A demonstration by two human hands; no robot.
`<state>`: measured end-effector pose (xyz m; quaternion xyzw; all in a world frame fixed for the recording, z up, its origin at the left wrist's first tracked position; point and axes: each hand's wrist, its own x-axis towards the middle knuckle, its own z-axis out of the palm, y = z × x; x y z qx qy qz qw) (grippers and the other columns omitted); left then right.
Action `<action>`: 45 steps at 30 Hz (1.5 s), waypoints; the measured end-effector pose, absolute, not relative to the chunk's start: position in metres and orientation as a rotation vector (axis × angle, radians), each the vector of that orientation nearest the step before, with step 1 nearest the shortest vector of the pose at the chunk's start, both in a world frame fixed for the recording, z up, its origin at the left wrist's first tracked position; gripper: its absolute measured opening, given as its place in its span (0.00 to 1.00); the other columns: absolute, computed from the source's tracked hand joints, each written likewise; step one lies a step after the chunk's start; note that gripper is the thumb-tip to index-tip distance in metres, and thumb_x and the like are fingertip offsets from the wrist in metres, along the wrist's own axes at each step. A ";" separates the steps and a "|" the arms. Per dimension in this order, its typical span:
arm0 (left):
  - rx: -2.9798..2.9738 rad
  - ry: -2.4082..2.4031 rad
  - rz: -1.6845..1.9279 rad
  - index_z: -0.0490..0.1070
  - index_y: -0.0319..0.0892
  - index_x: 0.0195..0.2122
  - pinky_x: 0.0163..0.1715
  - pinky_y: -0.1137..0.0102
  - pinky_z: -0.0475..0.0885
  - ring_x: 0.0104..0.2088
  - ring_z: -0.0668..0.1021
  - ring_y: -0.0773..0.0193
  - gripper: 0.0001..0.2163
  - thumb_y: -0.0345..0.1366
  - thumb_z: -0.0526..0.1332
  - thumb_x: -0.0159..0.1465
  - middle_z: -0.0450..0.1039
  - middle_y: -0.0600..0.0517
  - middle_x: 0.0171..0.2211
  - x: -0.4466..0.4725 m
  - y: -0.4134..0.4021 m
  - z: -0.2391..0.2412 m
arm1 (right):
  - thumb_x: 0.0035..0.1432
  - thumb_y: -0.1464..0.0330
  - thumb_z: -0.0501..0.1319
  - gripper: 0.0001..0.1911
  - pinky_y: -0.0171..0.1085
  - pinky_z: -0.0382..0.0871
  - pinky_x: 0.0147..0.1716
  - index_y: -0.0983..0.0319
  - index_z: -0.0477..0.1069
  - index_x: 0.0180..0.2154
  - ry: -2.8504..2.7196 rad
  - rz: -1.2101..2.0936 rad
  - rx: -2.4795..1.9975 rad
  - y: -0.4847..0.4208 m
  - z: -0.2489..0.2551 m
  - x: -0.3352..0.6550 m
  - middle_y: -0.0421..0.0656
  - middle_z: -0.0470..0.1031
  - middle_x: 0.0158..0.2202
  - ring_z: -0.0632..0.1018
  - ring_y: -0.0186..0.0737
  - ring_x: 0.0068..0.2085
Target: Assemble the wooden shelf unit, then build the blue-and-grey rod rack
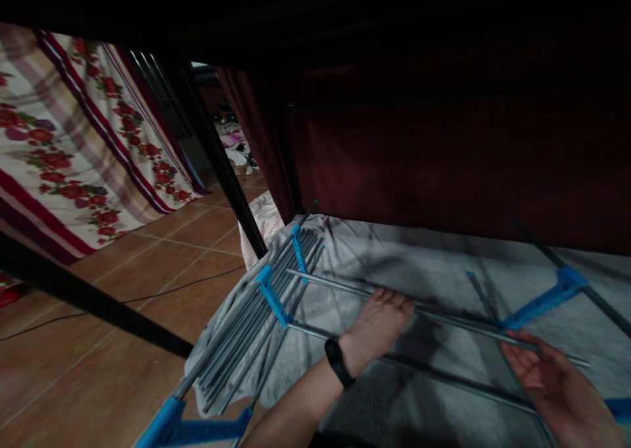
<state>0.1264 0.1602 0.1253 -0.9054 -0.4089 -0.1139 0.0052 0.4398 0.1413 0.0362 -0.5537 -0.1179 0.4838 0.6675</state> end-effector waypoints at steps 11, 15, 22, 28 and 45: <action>-2.817 -1.164 -0.390 0.69 0.41 0.51 0.50 0.63 0.68 0.46 0.75 0.59 0.14 0.25 0.50 0.68 0.74 0.48 0.45 0.132 0.197 0.122 | 0.50 0.71 0.65 0.04 0.31 0.78 0.43 0.57 0.78 0.26 -0.133 1.135 -1.184 0.153 0.032 0.444 0.47 0.77 0.40 0.80 0.38 0.46; -2.833 -1.173 -0.398 0.69 0.41 0.51 0.49 0.63 0.68 0.46 0.76 0.58 0.14 0.25 0.52 0.67 0.75 0.47 0.45 0.131 0.205 0.114 | 0.48 0.73 0.64 0.03 0.30 0.80 0.39 0.60 0.76 0.26 -0.120 1.138 -1.161 0.159 0.040 0.441 0.45 0.77 0.37 0.81 0.37 0.40; -2.824 -1.193 -0.355 0.69 0.42 0.51 0.49 0.63 0.68 0.46 0.76 0.58 0.15 0.25 0.52 0.67 0.76 0.48 0.45 0.126 0.212 0.113 | 0.48 0.73 0.63 0.04 0.32 0.81 0.36 0.60 0.75 0.24 -0.112 1.138 -1.161 0.166 0.046 0.433 0.47 0.77 0.35 0.81 0.38 0.40; -2.826 -1.197 -0.360 0.70 0.42 0.51 0.49 0.63 0.69 0.46 0.77 0.59 0.15 0.25 0.52 0.67 0.76 0.47 0.45 0.125 0.212 0.116 | 0.49 0.71 0.63 0.06 0.38 0.75 0.49 0.56 0.76 0.23 -0.174 1.119 -1.189 0.169 0.039 0.437 0.51 0.76 0.37 0.81 0.37 0.43; -2.828 -1.195 -0.384 0.70 0.41 0.51 0.47 0.63 0.69 0.44 0.77 0.58 0.13 0.27 0.52 0.69 0.76 0.48 0.43 0.124 0.214 0.118 | 0.49 0.71 0.63 0.05 0.37 0.76 0.46 0.57 0.78 0.25 -0.190 1.100 -1.160 0.169 0.051 0.430 0.50 0.76 0.37 0.81 0.36 0.41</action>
